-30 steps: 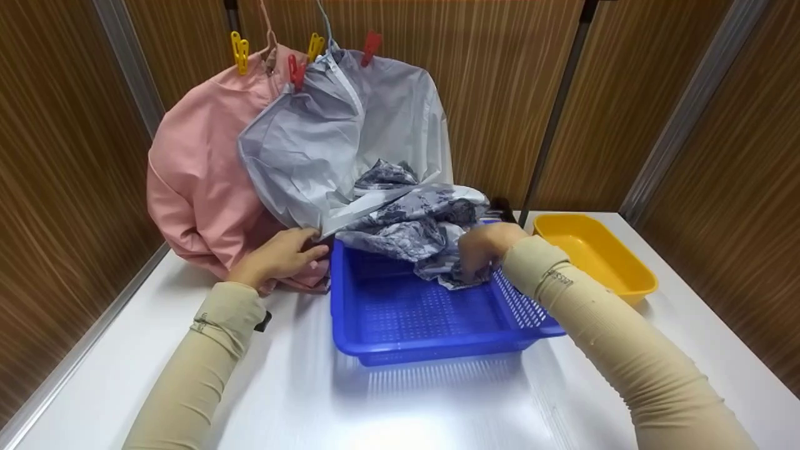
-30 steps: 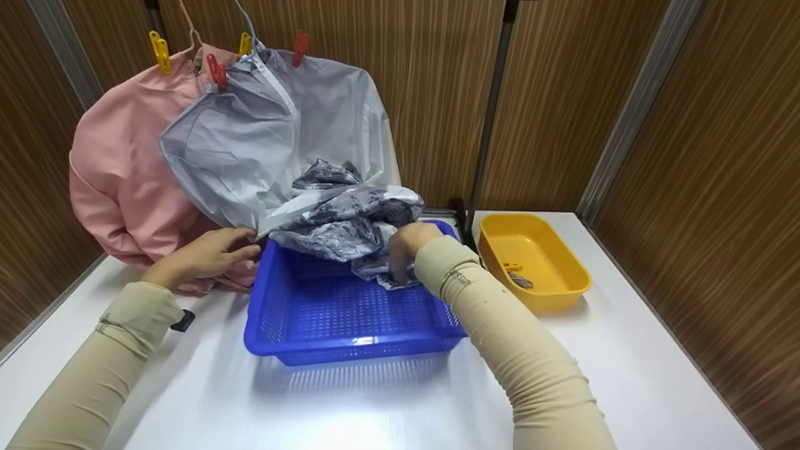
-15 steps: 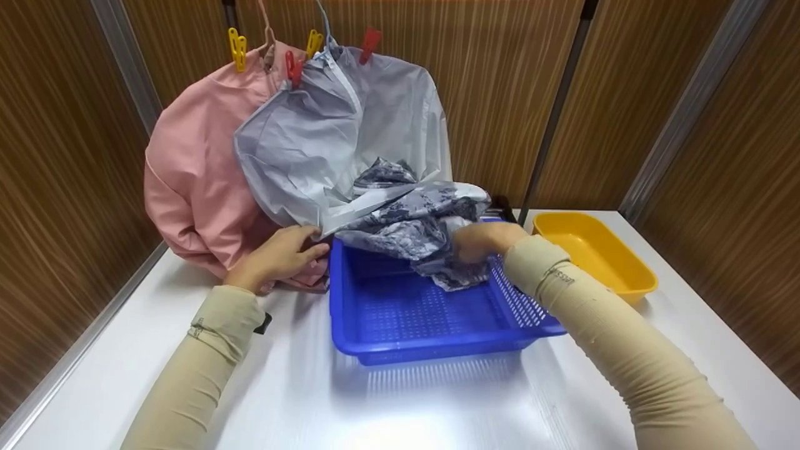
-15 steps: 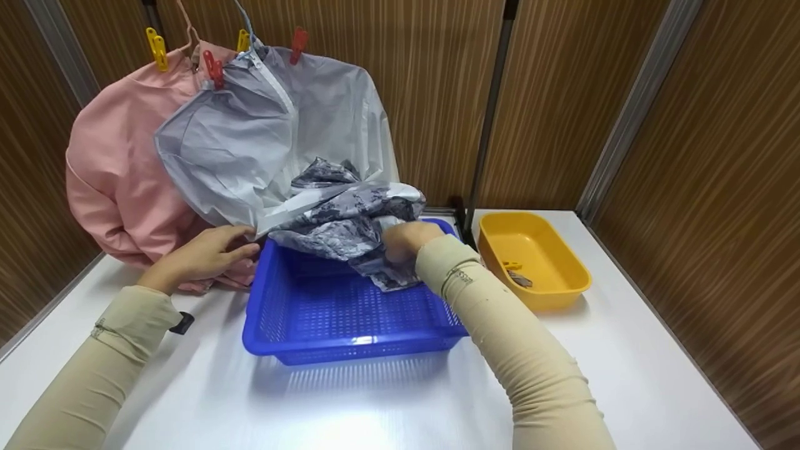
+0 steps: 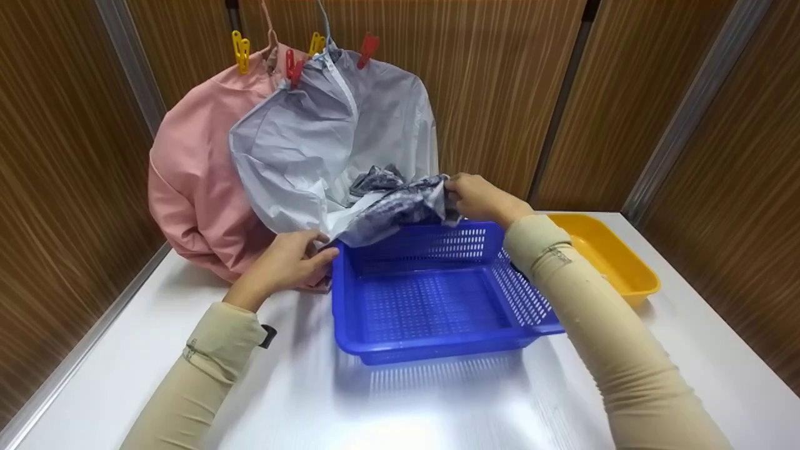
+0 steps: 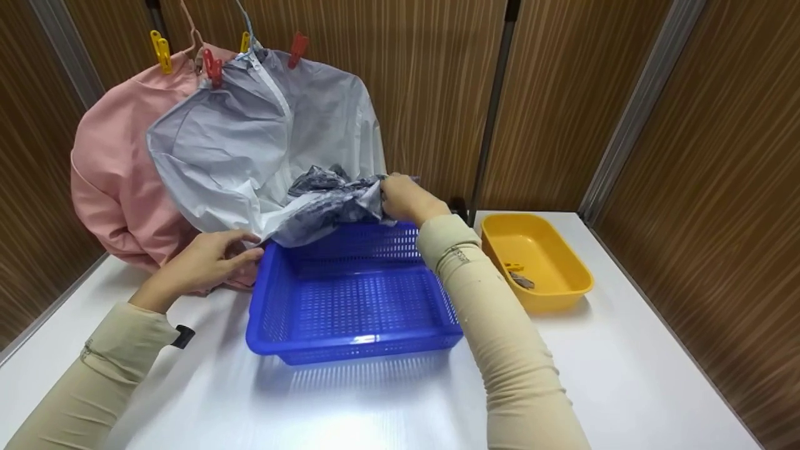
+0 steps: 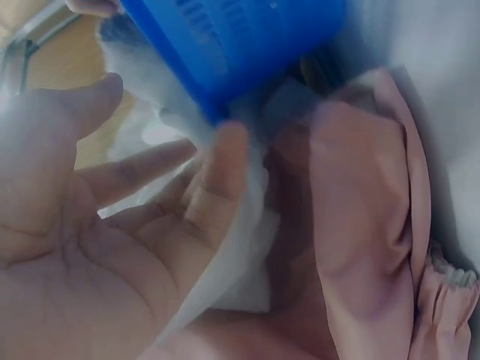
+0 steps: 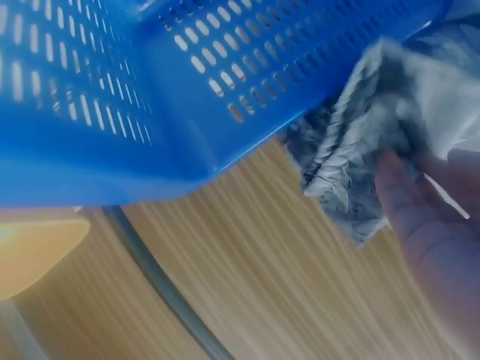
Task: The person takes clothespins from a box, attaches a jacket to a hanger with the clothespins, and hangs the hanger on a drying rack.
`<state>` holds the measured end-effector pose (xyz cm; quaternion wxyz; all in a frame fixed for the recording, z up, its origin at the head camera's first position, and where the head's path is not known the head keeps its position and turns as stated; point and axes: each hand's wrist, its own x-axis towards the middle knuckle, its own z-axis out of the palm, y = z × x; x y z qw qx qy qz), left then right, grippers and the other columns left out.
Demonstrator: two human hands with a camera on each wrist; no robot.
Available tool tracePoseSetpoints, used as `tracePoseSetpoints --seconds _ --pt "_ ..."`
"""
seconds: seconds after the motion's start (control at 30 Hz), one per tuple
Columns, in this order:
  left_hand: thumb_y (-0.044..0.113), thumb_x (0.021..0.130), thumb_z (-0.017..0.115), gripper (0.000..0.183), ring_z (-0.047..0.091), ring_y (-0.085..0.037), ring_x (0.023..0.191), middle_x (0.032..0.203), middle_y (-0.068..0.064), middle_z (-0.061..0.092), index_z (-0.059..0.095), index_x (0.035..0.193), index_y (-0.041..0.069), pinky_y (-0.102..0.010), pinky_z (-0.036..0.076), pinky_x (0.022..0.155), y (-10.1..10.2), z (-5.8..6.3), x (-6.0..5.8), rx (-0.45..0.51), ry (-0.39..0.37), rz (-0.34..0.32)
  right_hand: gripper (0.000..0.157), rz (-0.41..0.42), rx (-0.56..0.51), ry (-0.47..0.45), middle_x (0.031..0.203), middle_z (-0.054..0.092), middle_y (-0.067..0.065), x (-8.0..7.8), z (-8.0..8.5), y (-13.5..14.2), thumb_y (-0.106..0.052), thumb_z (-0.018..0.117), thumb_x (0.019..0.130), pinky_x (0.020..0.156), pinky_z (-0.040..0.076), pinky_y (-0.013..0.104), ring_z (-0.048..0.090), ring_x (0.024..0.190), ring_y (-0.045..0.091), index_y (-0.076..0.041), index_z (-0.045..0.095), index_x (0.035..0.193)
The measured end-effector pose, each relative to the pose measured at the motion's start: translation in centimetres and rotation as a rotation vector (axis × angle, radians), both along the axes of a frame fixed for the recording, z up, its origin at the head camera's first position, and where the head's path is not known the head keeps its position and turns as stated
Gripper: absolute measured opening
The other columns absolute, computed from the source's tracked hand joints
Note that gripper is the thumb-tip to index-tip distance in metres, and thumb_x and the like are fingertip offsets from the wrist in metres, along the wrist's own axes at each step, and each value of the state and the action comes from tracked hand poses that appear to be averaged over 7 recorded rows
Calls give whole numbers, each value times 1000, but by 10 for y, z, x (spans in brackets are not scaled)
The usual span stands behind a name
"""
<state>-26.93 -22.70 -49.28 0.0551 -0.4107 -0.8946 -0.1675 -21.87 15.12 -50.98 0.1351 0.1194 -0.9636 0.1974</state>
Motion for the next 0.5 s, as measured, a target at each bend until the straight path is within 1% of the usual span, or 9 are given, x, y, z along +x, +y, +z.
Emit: tracePoseSetpoints --seconds 0.03,0.07,0.1,0.17,0.23,0.3,0.37,0.4,0.5 --pt "33 104 70 40 75 -31 93 98 -15 79 73 124 -1 -50 59 91 1 -1 2 2 -23 3 26 -2 6 -20 138 60 38 -2 -1 1 4 45 99 119 43 61 57 135 52 13 61 117" --pt "34 103 72 40 76 -28 87 96 -14 79 74 124 -1 -48 61 86 1 -1 4 5 -59 3 36 -6 21 -54 151 50 40 -3 -3 1 1 45 101 124 38 63 49 144 55 15 56 132" --pt "34 102 73 41 76 -24 80 93 -14 79 73 124 -1 -45 63 81 2 -2 6 10 -102 -2 40 -20 36 -110 156 46 40 -4 -5 2 -2 45 103 125 36 63 46 147 55 14 53 139" --pt "33 101 76 44 74 -17 69 88 -13 79 72 128 -2 -40 64 69 4 -3 10 18 -187 -8 46 -61 70 -232 162 41 37 -4 -10 4 -10 44 106 125 36 64 47 148 53 7 50 149" --pt "30 100 78 49 71 -12 61 85 -13 78 69 133 -5 -36 63 60 6 -5 14 32 -269 -15 44 -94 107 -327 157 50 32 -3 -14 7 -15 43 108 118 44 64 56 139 48 0 55 147" --pt "25 99 79 53 69 -10 56 83 -13 77 65 138 -8 -33 61 55 8 -6 16 49 -311 -23 36 -123 119 -373 149 60 26 -2 -17 10 -18 43 109 112 48 64 61 133 42 -7 64 136" --pt "20 97 80 53 67 -9 54 83 -14 77 64 139 -9 -32 61 54 10 -8 17 70 -324 -16 38 -121 128 -362 151 59 25 -2 -18 14 -19 43 109 114 46 65 59 138 45 -8 63 140" --pt "18 97 80 53 67 -9 54 83 -14 77 64 139 -9 -29 60 53 12 -8 17 80 -325 -8 37 -122 133 -357 149 61 25 0 -17 16 -19 45 109 114 46 66 59 137 46 -8 63 140" --pt "15 96 81 50 66 -8 52 83 -13 76 65 138 -8 -27 59 52 16 -11 16 111 -331 30 47 -135 136 -360 155 55 28 5 -16 24 -19 48 108 119 42 68 52 145 51 -9 56 152"
